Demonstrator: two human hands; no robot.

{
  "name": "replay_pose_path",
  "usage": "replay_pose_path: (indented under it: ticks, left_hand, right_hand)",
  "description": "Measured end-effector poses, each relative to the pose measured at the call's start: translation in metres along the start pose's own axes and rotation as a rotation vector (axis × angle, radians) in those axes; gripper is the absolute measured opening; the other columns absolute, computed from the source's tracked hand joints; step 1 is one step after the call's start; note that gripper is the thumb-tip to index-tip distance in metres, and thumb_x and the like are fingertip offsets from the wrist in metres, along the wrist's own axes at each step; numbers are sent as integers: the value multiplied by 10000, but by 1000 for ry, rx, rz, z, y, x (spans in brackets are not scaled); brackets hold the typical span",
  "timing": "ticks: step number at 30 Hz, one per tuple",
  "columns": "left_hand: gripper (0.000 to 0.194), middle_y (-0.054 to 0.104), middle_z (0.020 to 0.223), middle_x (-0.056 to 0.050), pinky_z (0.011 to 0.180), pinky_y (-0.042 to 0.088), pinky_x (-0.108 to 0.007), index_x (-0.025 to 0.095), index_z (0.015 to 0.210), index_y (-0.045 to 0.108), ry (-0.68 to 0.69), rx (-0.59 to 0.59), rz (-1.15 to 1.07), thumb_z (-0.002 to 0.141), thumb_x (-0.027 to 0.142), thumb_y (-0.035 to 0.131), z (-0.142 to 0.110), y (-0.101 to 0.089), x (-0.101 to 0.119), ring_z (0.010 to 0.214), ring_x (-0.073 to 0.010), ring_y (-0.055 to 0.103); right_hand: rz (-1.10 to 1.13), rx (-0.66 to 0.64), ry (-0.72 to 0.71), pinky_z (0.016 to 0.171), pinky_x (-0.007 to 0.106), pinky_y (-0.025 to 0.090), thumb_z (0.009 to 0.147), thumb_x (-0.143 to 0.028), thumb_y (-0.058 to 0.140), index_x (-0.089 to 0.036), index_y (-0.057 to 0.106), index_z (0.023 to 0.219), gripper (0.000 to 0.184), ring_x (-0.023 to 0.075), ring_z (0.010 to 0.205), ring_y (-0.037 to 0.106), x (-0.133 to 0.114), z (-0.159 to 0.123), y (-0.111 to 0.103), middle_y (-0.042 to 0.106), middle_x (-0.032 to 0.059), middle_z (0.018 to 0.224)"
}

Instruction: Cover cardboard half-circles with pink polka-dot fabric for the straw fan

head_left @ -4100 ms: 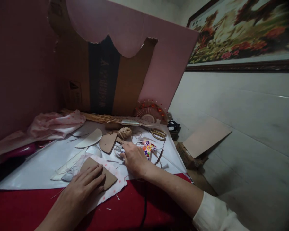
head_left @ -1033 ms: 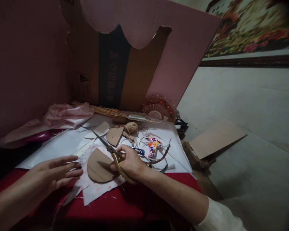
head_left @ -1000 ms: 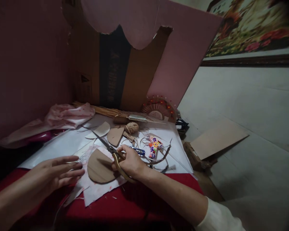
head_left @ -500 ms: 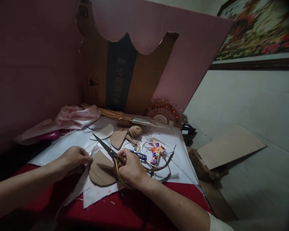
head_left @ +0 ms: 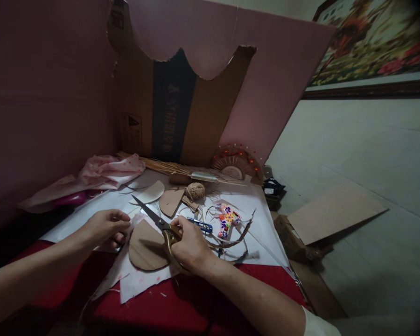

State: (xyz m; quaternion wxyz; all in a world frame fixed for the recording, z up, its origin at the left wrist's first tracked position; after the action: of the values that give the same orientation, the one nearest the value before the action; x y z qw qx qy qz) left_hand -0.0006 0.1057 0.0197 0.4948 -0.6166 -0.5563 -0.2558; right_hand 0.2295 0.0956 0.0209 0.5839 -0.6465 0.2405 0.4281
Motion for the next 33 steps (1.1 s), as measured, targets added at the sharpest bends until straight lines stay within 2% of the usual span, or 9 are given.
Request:
replay_pose_path:
  ticks: [7, 11, 14, 17, 20, 22, 25, 28, 33]
  left_hand:
    - [335, 483, 401, 3, 279, 227, -198, 208, 576, 486, -48, -32, 153, 439, 409, 717, 5, 7, -10, 298, -142, 417]
    - [232, 394, 326, 28, 304, 227, -212, 226, 531, 447, -9, -70, 239, 472, 342, 639, 10, 10, -18, 273, -109, 313]
    - [205, 404, 349, 20, 331, 286, -261, 235, 555, 463, 51, -48, 320, 525, 379, 605, 14, 6, -20, 287, -137, 336]
    - [246, 571, 539, -48, 442, 403, -333, 226, 706, 571, 217, 87, 455, 601, 442, 627, 7, -7, -7, 463, -235, 527]
    - [352, 674, 952, -99, 722, 471, -408, 247, 983, 638, 504, 212, 590, 714, 474, 622, -16, -13, 12, 869, -310, 611]
    - [286, 674, 1067, -83, 889, 446, -418, 269, 1011, 675, 844, 149, 695, 815, 453, 579, -37, 0, 19, 1041, -296, 584]
    - [299, 656, 1247, -28, 1012, 426, -396, 337, 1123, 679, 1117, 10, 820, 837, 409, 632, -55, 22, 2, 1230, -268, 521]
    - [390, 656, 1269, -54, 974, 479, -395, 308, 1176, 659, 1306, 72, 898, 797, 386, 707, -59, 32, -22, 1254, -285, 515]
    - [363, 608, 1347, -41, 991, 499, -373, 311, 1200, 634, 1305, 76, 901, 848, 387, 675, -51, 32, -37, 1284, -248, 496]
  right_hand:
    - [1, 6, -13, 572, 230, 334, 648, -185, 614, -242, 581, 887, 248, 146, 662, 546, 1, -1, 0, 646, -25, 751]
    - [13, 1, 2, 571, 229, 331, 631, -158, 615, -235, 582, 892, 274, 147, 666, 554, 1, 0, 0, 653, -22, 755]
    - [41, -17, 18, 576, 228, 343, 607, -143, 642, -232, 579, 877, 291, 150, 667, 556, 1, 2, 0, 641, -28, 729]
    - [57, -31, 44, 581, 225, 358, 581, -125, 667, -228, 580, 852, 303, 149, 663, 553, 0, 4, 0, 629, -34, 707]
    - [63, -24, 34, 578, 222, 365, 575, -114, 666, -228, 590, 867, 322, 149, 670, 561, 0, 4, -1, 644, -30, 725]
    - [75, -17, 25, 571, 220, 369, 568, -108, 661, -228, 597, 875, 336, 149, 671, 570, 1, 5, 0, 649, -28, 735]
    - [142, -27, 51, 548, 214, 381, 549, -99, 676, -222, 593, 858, 343, 149, 652, 582, 5, 7, 2, 643, -31, 722]
    - [310, -31, 127, 504, 210, 397, 546, -98, 693, -222, 563, 852, 355, 146, 585, 587, 9, 10, 0, 619, -48, 666]
    - [401, 45, 226, 457, 207, 386, 575, -59, 625, -227, 524, 827, 320, 137, 488, 557, 15, 11, -13, 559, -74, 569]
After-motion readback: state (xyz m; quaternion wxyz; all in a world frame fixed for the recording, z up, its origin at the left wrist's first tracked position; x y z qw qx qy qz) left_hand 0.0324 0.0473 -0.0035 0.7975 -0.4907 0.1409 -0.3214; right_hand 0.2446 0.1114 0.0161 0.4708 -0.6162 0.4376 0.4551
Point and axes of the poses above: each hand's wrist, its own z-axis towards the middle knuckle, its own y-axis out of the palm, x = y × z, the point moved 5 cm from there along z, towards the middle knuckle
